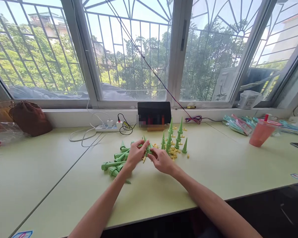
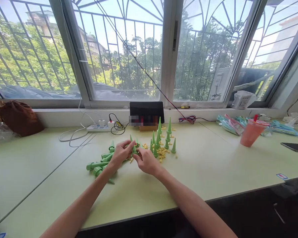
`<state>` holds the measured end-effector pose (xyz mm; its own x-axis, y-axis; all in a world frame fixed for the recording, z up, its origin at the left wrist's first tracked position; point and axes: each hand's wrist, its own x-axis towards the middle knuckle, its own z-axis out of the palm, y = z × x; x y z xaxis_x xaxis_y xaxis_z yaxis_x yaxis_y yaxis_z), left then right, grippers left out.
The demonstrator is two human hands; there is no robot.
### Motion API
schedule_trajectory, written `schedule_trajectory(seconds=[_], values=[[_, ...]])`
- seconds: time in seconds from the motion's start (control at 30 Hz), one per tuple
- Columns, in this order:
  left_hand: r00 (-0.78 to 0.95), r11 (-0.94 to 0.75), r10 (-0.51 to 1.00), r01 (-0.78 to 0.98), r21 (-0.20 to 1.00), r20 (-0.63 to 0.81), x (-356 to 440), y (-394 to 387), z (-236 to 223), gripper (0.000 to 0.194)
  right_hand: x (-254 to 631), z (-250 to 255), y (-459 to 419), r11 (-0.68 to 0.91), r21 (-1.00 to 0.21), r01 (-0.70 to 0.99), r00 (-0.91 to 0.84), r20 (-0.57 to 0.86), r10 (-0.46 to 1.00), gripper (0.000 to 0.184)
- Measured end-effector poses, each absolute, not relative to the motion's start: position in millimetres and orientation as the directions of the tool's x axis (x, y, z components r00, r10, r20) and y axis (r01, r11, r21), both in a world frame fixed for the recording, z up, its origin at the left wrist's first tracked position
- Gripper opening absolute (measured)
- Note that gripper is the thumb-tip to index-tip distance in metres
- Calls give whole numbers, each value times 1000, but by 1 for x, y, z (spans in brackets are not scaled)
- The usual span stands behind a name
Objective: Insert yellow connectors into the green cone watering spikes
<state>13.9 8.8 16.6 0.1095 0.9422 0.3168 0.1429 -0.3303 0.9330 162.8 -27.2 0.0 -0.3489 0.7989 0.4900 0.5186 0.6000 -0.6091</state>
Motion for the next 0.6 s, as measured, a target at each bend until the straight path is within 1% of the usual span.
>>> schedule_trajectory(seconds=[0.07,0.13,0.2,0.3,0.4,0.5,0.6], values=[[190,-285,946,112,952,261,13,8,18,36,164,-1,-26,597,-636,488,-352,483,802,19],[234,-284,939,106,953,253,12,6,19,35,165,-1,-25,584,-659,473,-335,478,812,19],[239,-299,934,114,947,266,12,6,21,35,166,-2,-23,569,-675,470,-306,481,822,22],[158,-337,936,134,932,316,11,6,24,37,167,-3,-20,550,-681,483,-257,491,833,28],[29,-395,918,146,907,395,9,8,26,40,166,-6,-20,554,-647,524,-239,513,825,24],[-55,-443,886,185,877,459,8,12,25,41,162,-11,-22,616,-561,553,-342,521,782,17],[-103,-475,851,264,839,515,8,14,22,41,159,-15,-26,677,-491,548,-490,468,735,24]])
